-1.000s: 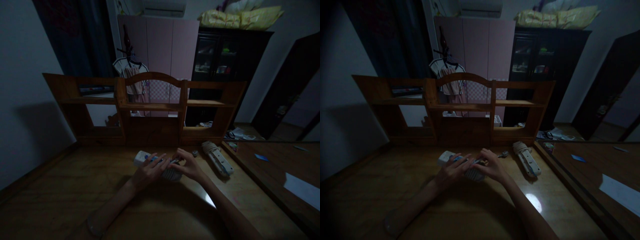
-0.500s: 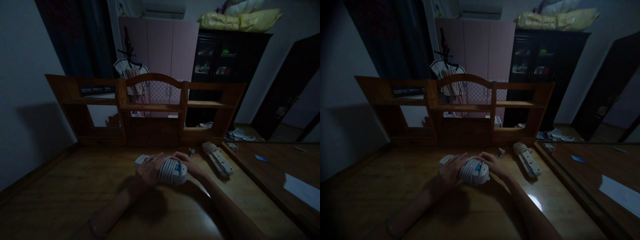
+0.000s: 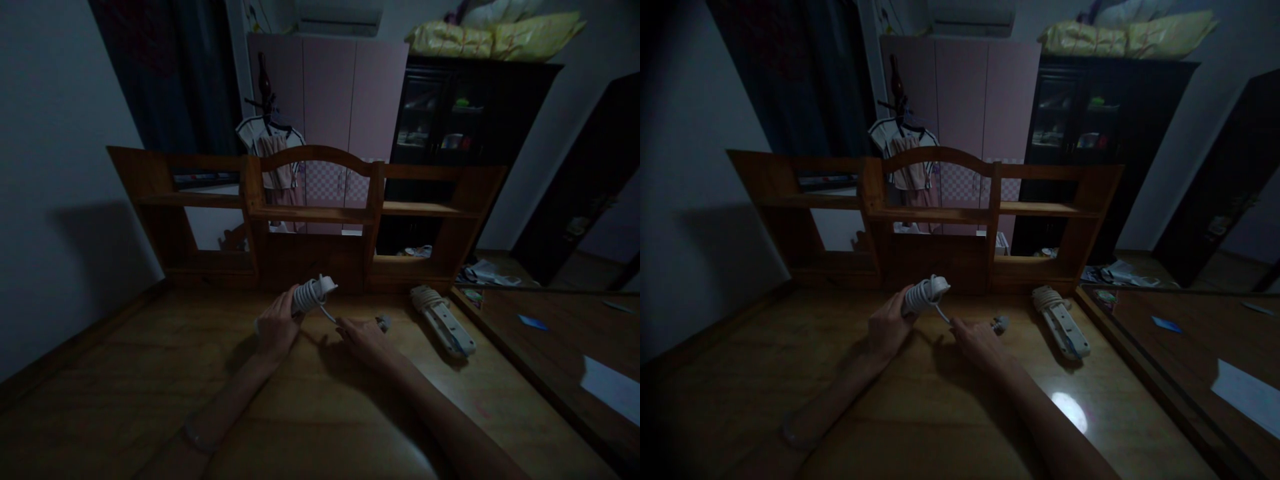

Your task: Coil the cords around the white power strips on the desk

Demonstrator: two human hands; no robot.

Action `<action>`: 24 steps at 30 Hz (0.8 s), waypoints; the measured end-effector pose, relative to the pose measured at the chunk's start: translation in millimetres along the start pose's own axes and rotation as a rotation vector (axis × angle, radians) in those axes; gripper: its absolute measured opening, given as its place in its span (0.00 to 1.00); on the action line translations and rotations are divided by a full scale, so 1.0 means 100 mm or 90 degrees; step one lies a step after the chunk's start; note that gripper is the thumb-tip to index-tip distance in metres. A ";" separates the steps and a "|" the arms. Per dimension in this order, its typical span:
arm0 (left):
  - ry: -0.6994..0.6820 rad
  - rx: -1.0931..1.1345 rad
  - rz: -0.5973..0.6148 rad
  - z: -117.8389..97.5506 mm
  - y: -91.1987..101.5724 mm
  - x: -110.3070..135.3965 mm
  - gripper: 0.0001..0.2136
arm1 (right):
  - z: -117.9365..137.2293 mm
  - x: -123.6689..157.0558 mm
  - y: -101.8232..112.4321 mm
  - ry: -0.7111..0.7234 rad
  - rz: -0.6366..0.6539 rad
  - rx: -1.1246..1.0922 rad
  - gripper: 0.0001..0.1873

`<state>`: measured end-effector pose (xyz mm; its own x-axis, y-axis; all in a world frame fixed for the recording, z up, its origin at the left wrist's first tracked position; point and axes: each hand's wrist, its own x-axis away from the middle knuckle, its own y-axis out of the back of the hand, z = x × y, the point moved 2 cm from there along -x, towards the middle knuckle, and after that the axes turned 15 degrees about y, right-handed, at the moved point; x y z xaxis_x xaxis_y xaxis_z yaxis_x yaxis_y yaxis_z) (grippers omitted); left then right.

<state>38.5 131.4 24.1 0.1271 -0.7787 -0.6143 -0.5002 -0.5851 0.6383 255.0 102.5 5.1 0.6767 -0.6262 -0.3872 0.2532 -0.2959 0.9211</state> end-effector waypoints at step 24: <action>-0.121 0.002 0.178 -0.18 -0.09 0.21 0.18 | 0.44 -0.01 0.18 0.137 -0.205 0.152 0.10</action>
<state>61.3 116.0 14.4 -0.1772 -0.8523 -0.4921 -0.4963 -0.3544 0.7926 228.4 66.5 20.0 0.7241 -0.3182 -0.6120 0.3255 -0.6246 0.7099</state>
